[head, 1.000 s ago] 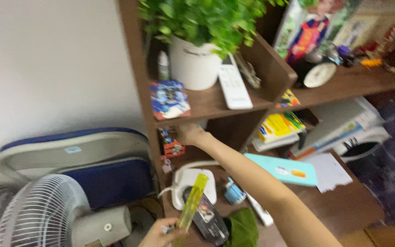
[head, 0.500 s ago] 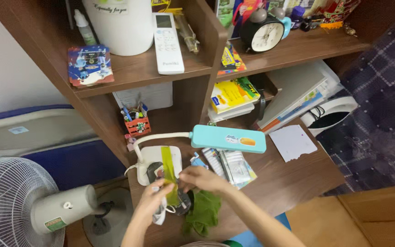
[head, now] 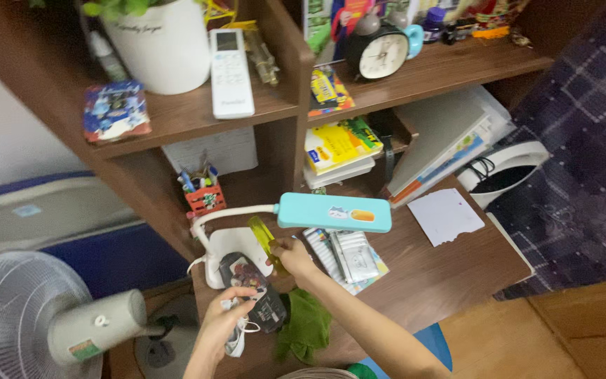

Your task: The person organizes small items on a wooden shelf, picking up and placing down cards, a toy truck, and a water bottle. They also handle a book and a green cloth. The person then walks to a small table and picks up a water bottle before returning to the shelf.

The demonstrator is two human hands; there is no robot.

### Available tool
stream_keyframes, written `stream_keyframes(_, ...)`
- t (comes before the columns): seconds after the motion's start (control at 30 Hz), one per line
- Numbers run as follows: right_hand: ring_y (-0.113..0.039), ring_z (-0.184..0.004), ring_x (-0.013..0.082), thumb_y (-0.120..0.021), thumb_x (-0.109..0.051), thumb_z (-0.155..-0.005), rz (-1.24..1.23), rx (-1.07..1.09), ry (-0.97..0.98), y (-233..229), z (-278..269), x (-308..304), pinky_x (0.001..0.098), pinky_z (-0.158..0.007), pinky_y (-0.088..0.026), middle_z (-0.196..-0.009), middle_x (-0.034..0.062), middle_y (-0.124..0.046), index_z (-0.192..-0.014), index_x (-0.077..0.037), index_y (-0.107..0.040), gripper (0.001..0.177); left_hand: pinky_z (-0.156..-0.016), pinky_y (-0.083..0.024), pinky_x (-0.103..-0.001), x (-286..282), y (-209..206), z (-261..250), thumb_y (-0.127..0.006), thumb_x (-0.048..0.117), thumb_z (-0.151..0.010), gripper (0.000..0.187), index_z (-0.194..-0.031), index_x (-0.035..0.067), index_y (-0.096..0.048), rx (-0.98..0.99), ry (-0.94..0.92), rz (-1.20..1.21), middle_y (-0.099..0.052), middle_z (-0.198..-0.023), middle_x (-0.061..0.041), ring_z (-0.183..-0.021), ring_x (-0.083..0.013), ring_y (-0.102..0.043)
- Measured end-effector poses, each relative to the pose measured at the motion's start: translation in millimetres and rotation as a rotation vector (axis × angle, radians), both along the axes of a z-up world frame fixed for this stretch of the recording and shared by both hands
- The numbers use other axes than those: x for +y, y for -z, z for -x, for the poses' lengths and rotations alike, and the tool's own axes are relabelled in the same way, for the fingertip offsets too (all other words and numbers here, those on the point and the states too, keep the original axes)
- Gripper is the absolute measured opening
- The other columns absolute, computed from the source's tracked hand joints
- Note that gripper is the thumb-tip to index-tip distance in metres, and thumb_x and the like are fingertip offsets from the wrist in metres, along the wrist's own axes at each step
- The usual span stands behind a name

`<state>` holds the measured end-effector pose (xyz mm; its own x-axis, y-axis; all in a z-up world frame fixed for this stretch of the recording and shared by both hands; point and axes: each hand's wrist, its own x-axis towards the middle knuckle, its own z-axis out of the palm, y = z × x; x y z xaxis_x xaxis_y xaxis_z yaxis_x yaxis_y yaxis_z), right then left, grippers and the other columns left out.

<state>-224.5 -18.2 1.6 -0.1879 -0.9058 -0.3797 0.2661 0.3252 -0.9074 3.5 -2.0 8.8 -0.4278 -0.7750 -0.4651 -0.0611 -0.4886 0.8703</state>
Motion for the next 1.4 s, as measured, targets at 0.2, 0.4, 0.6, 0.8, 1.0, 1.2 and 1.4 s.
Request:
stream_keyframes(0.2, -0.068, -0.066, 0.0153, -0.066, -0.003, -0.090, -0.009, 0.079, -0.256, 0, 96, 45, 0.0285, -0.059, -0.054, -0.089, 0.0120, -0.075, -0.117, 0.003, -0.063, 0.028, -0.055, -0.046, -0.030, -3, -7, 44, -0.071, -0.002, -0.083, 0.029, -0.112, -0.001, -0.069, 0.092, -0.029, -0.090, -0.060, -0.073, -0.008, -0.062, -0.0153, -0.058)
stream_keyframes(0.4, -0.066, -0.071, 0.0189, -0.070, -0.007, -0.093, -0.080, 0.184, -0.198, 31, 122, 66, 0.0304, -0.062, -0.052, -0.090, 0.0157, -0.070, -0.114, 0.004, -0.070, 0.024, -0.055, -0.043, -0.029, 3, -6, 100, -0.065, -0.013, -0.072, 0.067, -0.133, 0.012, -0.056, 0.121, -0.200, -0.114, -0.060, -0.074, -0.005, -0.061, -0.0145, -0.055)
stream_keyframes(0.6, -0.070, -0.088, 0.0135, -0.063, 0.001, -0.088, 0.015, -0.139, -0.069, 76, 28, -5, 0.0238, -0.075, -0.055, -0.107, 0.0100, -0.074, -0.128, 0.003, -0.068, 0.040, -0.055, -0.042, -0.030, 11, -5, 89, -0.065, -0.011, -0.074, 0.065, -0.136, 0.008, -0.056, 0.140, -0.269, -0.116, -0.061, -0.078, -0.007, -0.063, -0.0146, -0.055)
stream_keyframes(0.8, -0.058, -0.065, 0.0177, -0.056, 0.001, -0.088, -0.090, -0.314, 0.325, 106, -45, -92, 0.0354, -0.054, -0.051, -0.090, 0.0098, -0.065, -0.117, 0.001, -0.067, 0.032, -0.060, -0.047, -0.030, 8, 7, 51, -0.067, -0.007, -0.077, 0.055, -0.130, 0.007, -0.062, 0.133, -0.326, -0.028, -0.067, -0.082, -0.009, -0.068, -0.0154, -0.060)
stream_keyframes(1.0, -0.060, -0.073, 0.0181, -0.060, -0.005, -0.090, 0.035, -0.005, 0.414, 128, -51, -172, 0.0341, -0.062, -0.047, -0.092, 0.0079, -0.068, -0.112, -0.007, -0.067, 0.023, -0.072, -0.055, -0.032, -12, 45, 17, -0.069, -0.009, -0.078, 0.054, -0.129, 0.007, -0.065, 0.039, -0.225, -0.116, -0.071, -0.091, -0.011, -0.078, -0.0165, -0.066)
stream_keyframes(1.2, -0.064, -0.087, 0.0228, -0.063, -0.012, -0.093, 0.131, 0.452, 0.105, 138, -24, -176, 0.0373, -0.078, -0.051, -0.099, 0.0105, -0.070, -0.110, -0.008, -0.068, 0.019, -0.071, -0.053, -0.030, -16, 66, 13, -0.071, -0.006, -0.079, 0.053, -0.130, 0.004, -0.064, 0.087, -0.107, -0.004, -0.071, -0.096, -0.011, -0.079, -0.0153, -0.063)
stream_keyframes(1.4, -0.068, -0.100, 0.0274, -0.066, -0.020, -0.095, 0.348, 1.010, -0.090, 159, 46, -110, 0.0404, -0.093, -0.055, -0.105, 0.0132, -0.073, -0.109, -0.009, -0.070, 0.018, -0.071, -0.054, -0.031, -22, 34, 79, -0.068, -0.003, -0.083, 0.046, -0.130, 0.000, -0.065, 0.091, -0.065, -0.068, -0.073, -0.097, -0.014, -0.079, -0.0168, -0.066)
